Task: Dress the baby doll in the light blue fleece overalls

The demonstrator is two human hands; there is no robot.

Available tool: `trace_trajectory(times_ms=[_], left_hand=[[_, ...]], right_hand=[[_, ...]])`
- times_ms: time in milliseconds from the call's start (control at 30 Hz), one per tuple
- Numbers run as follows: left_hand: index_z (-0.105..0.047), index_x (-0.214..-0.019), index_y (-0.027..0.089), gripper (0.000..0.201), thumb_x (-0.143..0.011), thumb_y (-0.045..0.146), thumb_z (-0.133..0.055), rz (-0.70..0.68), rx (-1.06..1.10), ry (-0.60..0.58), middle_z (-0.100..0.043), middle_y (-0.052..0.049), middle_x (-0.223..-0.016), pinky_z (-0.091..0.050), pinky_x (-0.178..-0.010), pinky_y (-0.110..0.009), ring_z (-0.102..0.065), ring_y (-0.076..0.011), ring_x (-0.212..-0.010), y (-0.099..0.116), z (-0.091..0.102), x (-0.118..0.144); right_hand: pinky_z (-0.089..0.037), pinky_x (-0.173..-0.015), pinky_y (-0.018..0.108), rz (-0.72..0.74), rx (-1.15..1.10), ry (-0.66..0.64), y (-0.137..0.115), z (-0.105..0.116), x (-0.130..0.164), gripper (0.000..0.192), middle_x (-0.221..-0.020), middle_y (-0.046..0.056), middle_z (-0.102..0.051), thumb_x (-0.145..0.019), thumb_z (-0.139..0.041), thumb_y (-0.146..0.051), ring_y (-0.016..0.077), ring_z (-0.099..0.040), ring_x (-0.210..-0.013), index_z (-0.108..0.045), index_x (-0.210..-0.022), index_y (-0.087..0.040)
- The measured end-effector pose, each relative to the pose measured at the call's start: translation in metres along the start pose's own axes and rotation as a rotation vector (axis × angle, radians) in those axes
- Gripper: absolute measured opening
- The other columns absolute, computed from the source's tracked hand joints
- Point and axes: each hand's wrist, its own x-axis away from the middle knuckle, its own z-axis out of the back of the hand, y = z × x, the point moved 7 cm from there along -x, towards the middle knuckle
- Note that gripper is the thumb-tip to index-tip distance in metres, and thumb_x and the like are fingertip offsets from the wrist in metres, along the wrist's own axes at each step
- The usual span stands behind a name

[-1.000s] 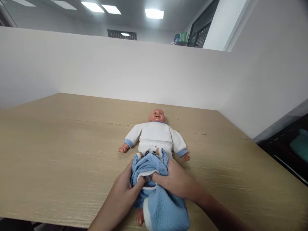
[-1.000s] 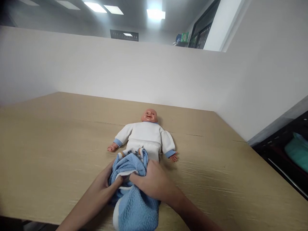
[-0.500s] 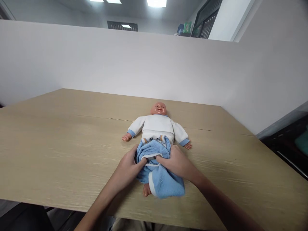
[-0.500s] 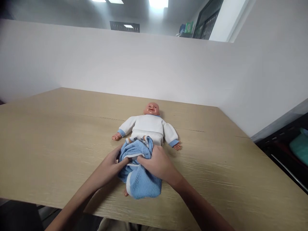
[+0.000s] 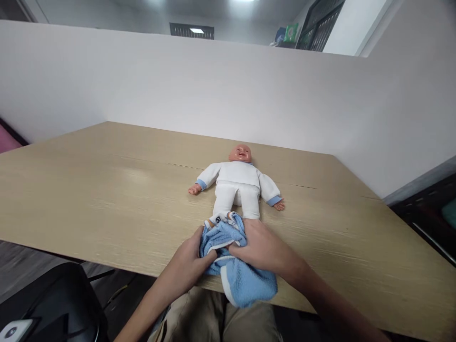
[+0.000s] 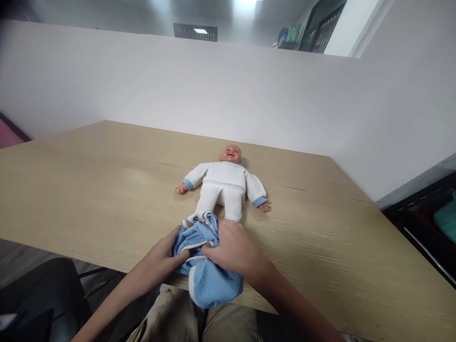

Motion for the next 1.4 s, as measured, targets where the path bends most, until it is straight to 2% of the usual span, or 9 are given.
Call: trace_trajectory(times_ms=[167,367,533,700,900,1000,1200,1300,1400], left_hand=[[-0.063,-0.130,0.021,0.040,-0.094,0.039,-0.064,0.000,-0.012,-0.011,-0.073,-0.012,-0.138,-0.050,-0.113,-0.050,-0.064,-0.0382,-0.134,-0.002,0.001,0.006],[-0.055,-0.146,0.023,0.051,-0.097,0.039,-0.060,-0.043,0.052,0.034,-0.062,-0.011,-0.156,-0.046,-0.118,-0.046,-0.058,-0.0339,-0.143,-0.005,0.000,0.011],[-0.059,-0.132,0.021,0.038,-0.099,0.039,-0.056,-0.005,-0.128,0.048,-0.073,-0.013,-0.131,-0.049,-0.108,-0.047,-0.067,-0.0345,-0.123,-0.015,-0.001,0.009],[-0.063,-0.119,0.018,0.031,-0.099,0.041,-0.056,-0.022,-0.282,0.078,-0.072,-0.015,-0.119,-0.048,-0.102,-0.050,-0.065,-0.0375,-0.115,-0.017,0.000,0.007],[-0.051,-0.145,0.023,0.056,-0.098,0.048,-0.068,-0.133,0.017,0.058,-0.064,-0.012,-0.147,-0.046,-0.115,-0.044,-0.060,-0.0324,-0.137,-0.015,-0.006,0.003],[-0.049,-0.142,0.023,0.057,-0.097,0.049,-0.072,-0.165,0.106,0.106,-0.064,-0.010,-0.144,-0.047,-0.113,-0.039,-0.060,-0.0292,-0.135,-0.014,-0.004,0.003],[-0.047,-0.138,0.019,0.042,-0.101,0.035,-0.061,-0.280,0.013,0.262,-0.065,-0.008,-0.129,-0.048,-0.106,-0.036,-0.063,-0.0248,-0.120,-0.002,0.012,-0.003],[-0.056,-0.128,0.017,0.030,-0.103,0.034,-0.056,-0.335,-0.024,0.274,-0.068,-0.007,-0.119,-0.049,-0.100,-0.033,-0.064,-0.0232,-0.110,0.003,0.022,-0.019],[-0.061,-0.130,0.014,0.034,-0.105,0.036,-0.055,-0.387,0.024,0.221,-0.071,-0.009,-0.125,-0.050,-0.105,-0.035,-0.065,-0.0252,-0.117,0.005,0.032,-0.040]], right_hand=[[-0.047,-0.079,0.034,0.014,0.014,0.030,-0.004,-0.004,0.004,0.011,-0.100,0.006,-0.076,-0.084,-0.071,-0.023,0.0246,-0.068,-0.089,-0.066,-0.094,-0.023],[-0.048,-0.082,0.035,0.037,0.014,0.064,-0.015,-0.003,0.012,0.014,-0.105,0.006,-0.078,-0.089,-0.072,-0.027,0.0276,-0.069,-0.097,-0.071,-0.102,-0.026],[-0.047,-0.080,0.037,-0.068,0.078,0.079,-0.005,-0.008,0.013,0.026,-0.107,0.009,-0.076,-0.088,-0.076,-0.039,0.0303,-0.070,-0.097,-0.070,-0.111,-0.026],[-0.048,-0.085,0.042,-0.114,0.122,0.075,0.003,-0.015,0.011,0.034,-0.114,0.015,-0.075,-0.088,-0.073,-0.042,0.0356,-0.070,-0.104,-0.066,-0.115,-0.021],[-0.051,-0.091,0.041,-0.045,-0.019,0.122,0.005,-0.013,0.011,0.036,-0.119,0.010,-0.077,-0.086,-0.072,-0.030,0.0314,-0.071,-0.109,-0.066,-0.121,-0.024],[-0.052,-0.088,0.041,-0.009,-0.101,0.153,0.007,-0.008,0.014,0.033,-0.115,0.010,-0.078,-0.085,-0.072,-0.028,0.0305,-0.072,-0.105,-0.068,-0.117,-0.022],[-0.051,-0.080,0.036,0.027,-0.150,0.259,0.011,0.004,0.009,0.023,-0.103,0.007,-0.079,-0.085,-0.071,-0.027,0.0253,-0.071,-0.092,-0.068,-0.105,-0.019],[-0.046,-0.071,0.031,0.089,-0.074,0.306,0.008,0.011,-0.003,0.008,-0.084,0.002,-0.074,-0.083,-0.070,-0.025,0.0196,-0.065,-0.076,-0.064,-0.084,-0.020],[-0.044,-0.068,0.030,0.167,-0.037,0.307,0.007,0.020,-0.018,0.015,-0.074,-0.002,-0.068,-0.083,-0.071,-0.026,0.0165,-0.060,-0.070,-0.059,-0.075,-0.021]])
